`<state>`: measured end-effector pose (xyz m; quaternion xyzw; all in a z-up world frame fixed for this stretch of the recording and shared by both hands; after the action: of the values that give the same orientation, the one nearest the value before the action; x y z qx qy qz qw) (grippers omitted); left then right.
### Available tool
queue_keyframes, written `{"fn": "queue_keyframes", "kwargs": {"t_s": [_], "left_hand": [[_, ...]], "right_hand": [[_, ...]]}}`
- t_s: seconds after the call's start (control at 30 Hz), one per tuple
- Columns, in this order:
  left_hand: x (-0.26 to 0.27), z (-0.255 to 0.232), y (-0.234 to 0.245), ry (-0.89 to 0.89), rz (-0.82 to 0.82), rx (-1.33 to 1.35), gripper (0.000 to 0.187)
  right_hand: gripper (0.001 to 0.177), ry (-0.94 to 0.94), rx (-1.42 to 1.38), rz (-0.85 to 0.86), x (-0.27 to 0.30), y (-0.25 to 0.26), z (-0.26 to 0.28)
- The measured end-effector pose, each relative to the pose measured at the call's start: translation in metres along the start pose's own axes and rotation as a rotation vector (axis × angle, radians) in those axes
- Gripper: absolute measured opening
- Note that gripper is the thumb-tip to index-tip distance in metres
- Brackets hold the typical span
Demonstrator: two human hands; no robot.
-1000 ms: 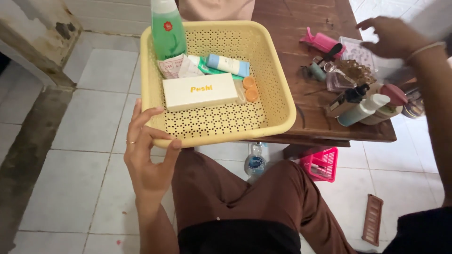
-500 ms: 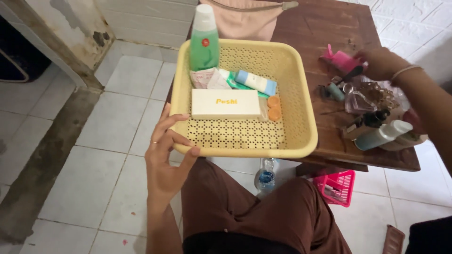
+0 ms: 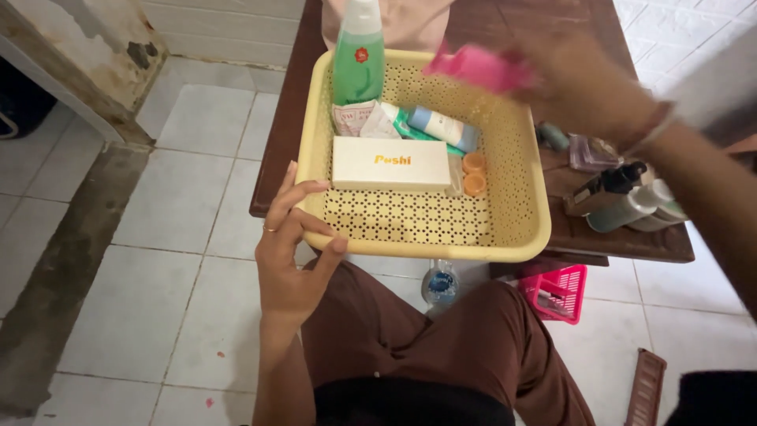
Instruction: The person places various personal care items into a yellow plastic basket held on their lap. They add a tube, a white box, a small orange item, a pink hair clip, a black hair tie, a small bottle, and several small plastic containers one by one.
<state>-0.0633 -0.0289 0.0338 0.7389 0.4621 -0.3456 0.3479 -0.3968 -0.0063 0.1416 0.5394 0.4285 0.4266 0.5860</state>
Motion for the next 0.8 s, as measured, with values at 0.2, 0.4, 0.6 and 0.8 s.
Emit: {"fn": "queue_keyframes", "kwargs": {"t_s": [0.2,0.4,0.6,0.8], "left_hand": [[0.0,-0.002,-0.001,-0.005,-0.003,0.021,0.021],[0.001,-0.001,-0.001,0.02,0.008,0.012,0.02],[0.001,-0.004,-0.002,0.023,-0.001,0.004,0.021],[0.002,-0.002,-0.003,0.006,-0.015,0.01,0.02]], "right_hand": [[0.035,-0.154,0.233,0.221,0.002,-0.038,0.035],[0.041,-0.086,0.302,0.192,-0.01,-0.07,0.022],[0.056,0.064,0.343,0.034,-0.005,-0.074,0.027],[0.045,0.164,0.324,-0.132,-0.002,-0.082,0.037]]}}
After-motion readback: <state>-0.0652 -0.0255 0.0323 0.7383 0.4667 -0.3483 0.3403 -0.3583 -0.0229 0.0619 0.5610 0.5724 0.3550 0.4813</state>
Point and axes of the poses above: each hand's wrist, its own x-axis away from the middle knuckle, its own y-axis out of the back of the hand, z = x × y, the point moved 5 cm from there along -x, towards the middle knuckle, and after that the axes turned 12 degrees about -y, right-handed, at the moved point
